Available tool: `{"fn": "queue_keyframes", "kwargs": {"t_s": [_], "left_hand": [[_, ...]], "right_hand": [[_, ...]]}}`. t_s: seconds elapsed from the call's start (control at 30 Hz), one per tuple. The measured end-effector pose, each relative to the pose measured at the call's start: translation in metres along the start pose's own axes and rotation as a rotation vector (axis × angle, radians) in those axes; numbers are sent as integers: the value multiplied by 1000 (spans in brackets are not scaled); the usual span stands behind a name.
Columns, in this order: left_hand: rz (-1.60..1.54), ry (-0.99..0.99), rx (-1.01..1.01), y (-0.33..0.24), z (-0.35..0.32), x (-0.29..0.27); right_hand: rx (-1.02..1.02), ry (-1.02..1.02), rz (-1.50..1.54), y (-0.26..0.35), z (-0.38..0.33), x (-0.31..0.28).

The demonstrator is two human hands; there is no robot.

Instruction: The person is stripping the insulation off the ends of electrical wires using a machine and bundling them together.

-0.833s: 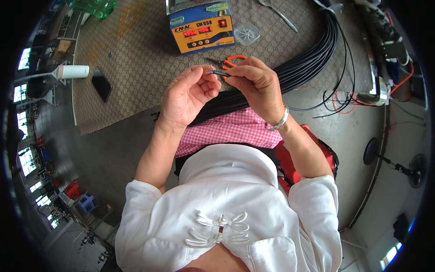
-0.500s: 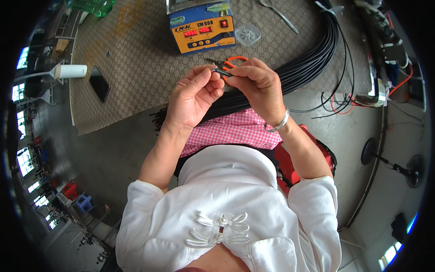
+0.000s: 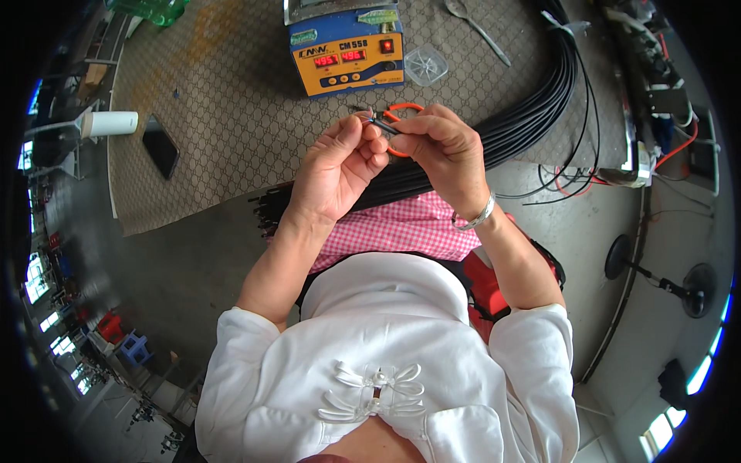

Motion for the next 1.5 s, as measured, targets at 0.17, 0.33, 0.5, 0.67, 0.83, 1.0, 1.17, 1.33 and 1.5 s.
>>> {"fn": "queue_keyframes", "kwargs": {"t_s": [0.17,0.33,0.5,0.67,0.83,1.0,1.17,1.33,1.5], "left_hand": [[-42,18,-20,0,3,-1],[-60,66,-70,-3,9,3],[-173,68,-83,2,14,4],[-241,81,-81,6,17,-1],[-86,-81,-104,6,15,-2],[63,-111,-136,11,7,-12],[139,-156,-174,18,-1,-19],[142,-151,-223,27,-4,-27],[130,-178,-247,30,-7,-32]], "right_hand": [[-7,26,-70,1,4,-2],[-31,101,-137,10,13,-12],[-3,72,-112,8,17,-14],[-2,44,-92,6,17,-11],[-40,0,-356,14,30,-26],[-213,-71,-878,-2,63,-64],[-189,-10,-1232,-18,86,-69],[-150,59,-1403,-28,97,-68],[-176,85,-1460,-27,101,-63]]}}
Point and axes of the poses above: each hand's wrist, its own z-axis towards the middle knuckle, its own x-axis out of the palm, y = z × x, the point moved 3 cm from there along z, towards the middle knuckle, and after that the axes turned 5 degrees about x, right-handed, at the moved point
